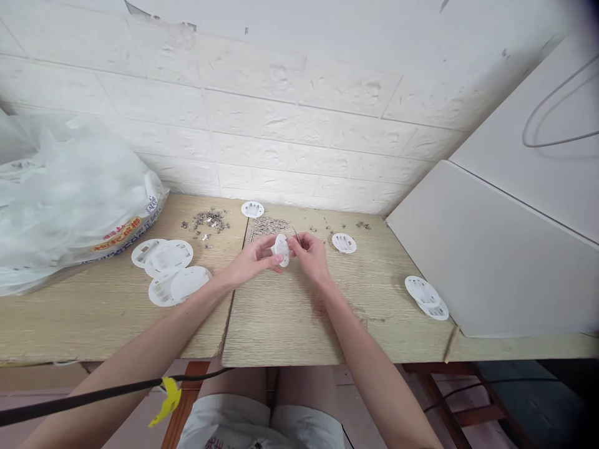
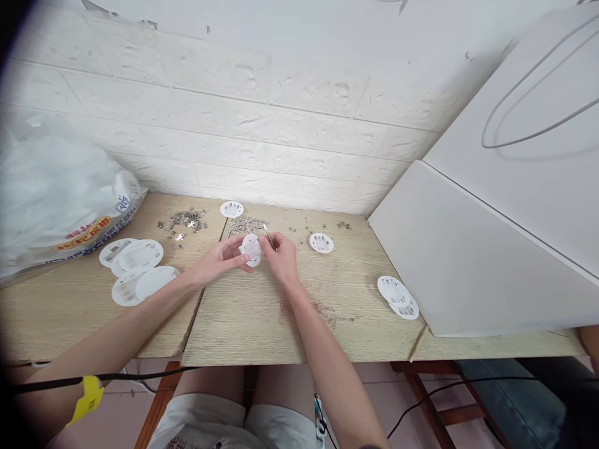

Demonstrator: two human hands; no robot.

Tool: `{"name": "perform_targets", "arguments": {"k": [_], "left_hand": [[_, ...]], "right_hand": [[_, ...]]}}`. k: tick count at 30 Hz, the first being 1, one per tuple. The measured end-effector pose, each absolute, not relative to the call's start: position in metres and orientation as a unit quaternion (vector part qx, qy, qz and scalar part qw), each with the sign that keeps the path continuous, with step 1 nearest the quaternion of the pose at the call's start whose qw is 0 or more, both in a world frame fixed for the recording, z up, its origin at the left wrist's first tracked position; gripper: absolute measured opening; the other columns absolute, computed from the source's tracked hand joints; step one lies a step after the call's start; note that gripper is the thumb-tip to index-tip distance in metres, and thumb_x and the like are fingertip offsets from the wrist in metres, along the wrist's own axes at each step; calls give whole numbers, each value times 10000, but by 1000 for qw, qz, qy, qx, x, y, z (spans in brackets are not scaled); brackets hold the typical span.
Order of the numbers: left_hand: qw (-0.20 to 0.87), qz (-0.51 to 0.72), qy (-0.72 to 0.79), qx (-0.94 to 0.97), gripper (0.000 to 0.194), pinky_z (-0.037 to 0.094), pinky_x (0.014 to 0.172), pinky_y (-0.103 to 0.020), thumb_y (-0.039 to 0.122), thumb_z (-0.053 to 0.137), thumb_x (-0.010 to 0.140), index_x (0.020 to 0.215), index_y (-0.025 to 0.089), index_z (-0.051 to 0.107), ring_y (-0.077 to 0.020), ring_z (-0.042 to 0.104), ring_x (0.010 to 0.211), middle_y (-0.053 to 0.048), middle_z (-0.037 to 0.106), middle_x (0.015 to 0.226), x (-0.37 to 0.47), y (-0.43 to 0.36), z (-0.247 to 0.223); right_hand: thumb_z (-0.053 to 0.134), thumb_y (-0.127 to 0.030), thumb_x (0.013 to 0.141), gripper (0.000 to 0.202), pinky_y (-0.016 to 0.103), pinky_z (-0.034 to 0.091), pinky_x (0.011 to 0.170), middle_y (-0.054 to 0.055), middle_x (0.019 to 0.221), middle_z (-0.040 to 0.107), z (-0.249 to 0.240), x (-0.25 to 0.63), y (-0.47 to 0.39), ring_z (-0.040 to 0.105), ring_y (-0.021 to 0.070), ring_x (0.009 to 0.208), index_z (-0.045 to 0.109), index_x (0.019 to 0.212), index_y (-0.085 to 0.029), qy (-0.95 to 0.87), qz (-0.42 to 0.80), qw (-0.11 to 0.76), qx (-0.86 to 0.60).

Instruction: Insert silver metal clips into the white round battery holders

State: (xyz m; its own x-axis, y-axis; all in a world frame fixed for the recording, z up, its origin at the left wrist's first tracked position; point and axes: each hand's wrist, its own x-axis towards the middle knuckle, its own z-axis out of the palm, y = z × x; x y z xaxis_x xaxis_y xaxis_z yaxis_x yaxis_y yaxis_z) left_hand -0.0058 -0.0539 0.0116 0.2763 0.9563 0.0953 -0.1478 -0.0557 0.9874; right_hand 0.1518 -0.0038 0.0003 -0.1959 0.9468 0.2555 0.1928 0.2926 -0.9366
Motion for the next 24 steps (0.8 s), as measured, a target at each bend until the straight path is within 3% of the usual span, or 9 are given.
{"name": "perform_targets", "arguments": {"k": [6,17,24], "left_hand": [[577,482,398,526,566,577,725,-373,308,715,691,1208,166,533,-244,580,1022,-160,455,1356,-4,-53,9],[576,473,401,532,561,566,733,-376,318,718,681,1190,159,547,-219,600,959,-162,475,1334,-3,-53,11],[555,480,412,540,556,537,789,-383,335,701,704,1214,175,548,-210,604,944,-150,507,1309,-6,-49,2]], "right_hand": [[520,-366,780,220,251,375,606,-3,647,552,2,151,-6,447,115,606,558,688,-171,-700,317,450,-454],[556,-362,747,212,255,359,588,-3,628,564,4,152,-7,441,116,588,590,677,-165,-692,331,434,-472],[541,-317,760,208,279,401,645,36,731,660,5,154,-9,513,146,653,677,770,-159,-709,332,424,-455]]}}
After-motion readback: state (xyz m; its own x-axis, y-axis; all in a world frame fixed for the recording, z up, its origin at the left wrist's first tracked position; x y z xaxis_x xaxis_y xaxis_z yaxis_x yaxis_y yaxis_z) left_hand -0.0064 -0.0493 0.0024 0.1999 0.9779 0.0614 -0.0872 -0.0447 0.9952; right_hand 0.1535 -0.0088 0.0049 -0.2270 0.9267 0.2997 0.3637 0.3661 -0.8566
